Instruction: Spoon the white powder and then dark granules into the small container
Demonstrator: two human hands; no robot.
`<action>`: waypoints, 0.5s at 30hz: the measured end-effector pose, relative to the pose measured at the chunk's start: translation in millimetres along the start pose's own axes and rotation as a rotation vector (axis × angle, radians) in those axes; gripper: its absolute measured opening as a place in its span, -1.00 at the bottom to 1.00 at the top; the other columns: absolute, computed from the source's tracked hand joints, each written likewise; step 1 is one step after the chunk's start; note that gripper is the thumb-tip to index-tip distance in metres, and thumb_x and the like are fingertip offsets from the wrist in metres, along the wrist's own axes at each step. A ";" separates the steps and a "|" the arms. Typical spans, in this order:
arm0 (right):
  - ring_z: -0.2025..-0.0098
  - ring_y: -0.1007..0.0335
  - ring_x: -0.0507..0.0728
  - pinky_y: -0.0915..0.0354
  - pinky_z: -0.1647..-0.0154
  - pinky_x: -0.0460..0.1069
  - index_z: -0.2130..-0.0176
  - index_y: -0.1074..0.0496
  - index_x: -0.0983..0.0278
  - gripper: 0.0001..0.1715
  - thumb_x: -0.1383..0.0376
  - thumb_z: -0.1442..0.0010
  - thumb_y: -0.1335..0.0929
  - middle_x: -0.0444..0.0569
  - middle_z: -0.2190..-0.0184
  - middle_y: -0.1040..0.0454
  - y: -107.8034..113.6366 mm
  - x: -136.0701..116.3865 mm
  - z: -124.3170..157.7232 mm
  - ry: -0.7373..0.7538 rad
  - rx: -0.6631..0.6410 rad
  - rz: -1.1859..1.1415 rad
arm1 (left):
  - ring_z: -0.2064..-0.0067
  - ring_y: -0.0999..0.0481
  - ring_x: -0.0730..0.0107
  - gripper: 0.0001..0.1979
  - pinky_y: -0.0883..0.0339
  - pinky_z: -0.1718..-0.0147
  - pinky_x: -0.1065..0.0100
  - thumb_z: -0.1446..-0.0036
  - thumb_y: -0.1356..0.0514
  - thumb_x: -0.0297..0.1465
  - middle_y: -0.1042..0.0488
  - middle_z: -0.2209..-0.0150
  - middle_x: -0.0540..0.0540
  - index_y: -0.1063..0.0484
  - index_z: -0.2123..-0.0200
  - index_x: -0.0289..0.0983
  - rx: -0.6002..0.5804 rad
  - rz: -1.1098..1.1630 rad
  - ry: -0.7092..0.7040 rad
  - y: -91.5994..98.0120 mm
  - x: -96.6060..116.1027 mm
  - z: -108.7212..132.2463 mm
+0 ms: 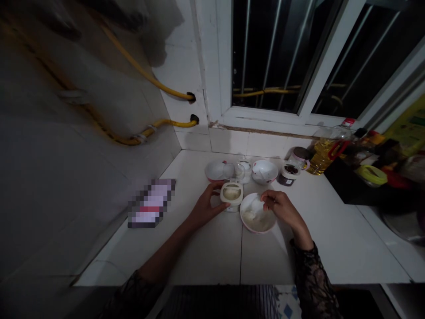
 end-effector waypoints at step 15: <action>0.60 -0.28 0.07 -0.19 0.49 -0.01 0.51 -0.46 0.24 -0.77 0.13 0.15 -0.43 -0.12 0.70 -0.42 19.4 7.3 -2.4 -0.115 0.179 -0.290 | -0.08 -0.46 0.09 -0.43 -0.40 0.01 0.06 -0.03 -0.36 -0.26 -0.40 -0.12 -0.21 -0.26 -0.08 -0.18 0.009 -0.009 0.003 -0.3 -2.2 0.3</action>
Point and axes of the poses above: each hand's wrist, its own z-axis away from the middle knuckle, its own y-axis out of the back of the hand, x = y × z, the point moved 3 cm from there along -z, towards the middle knuckle
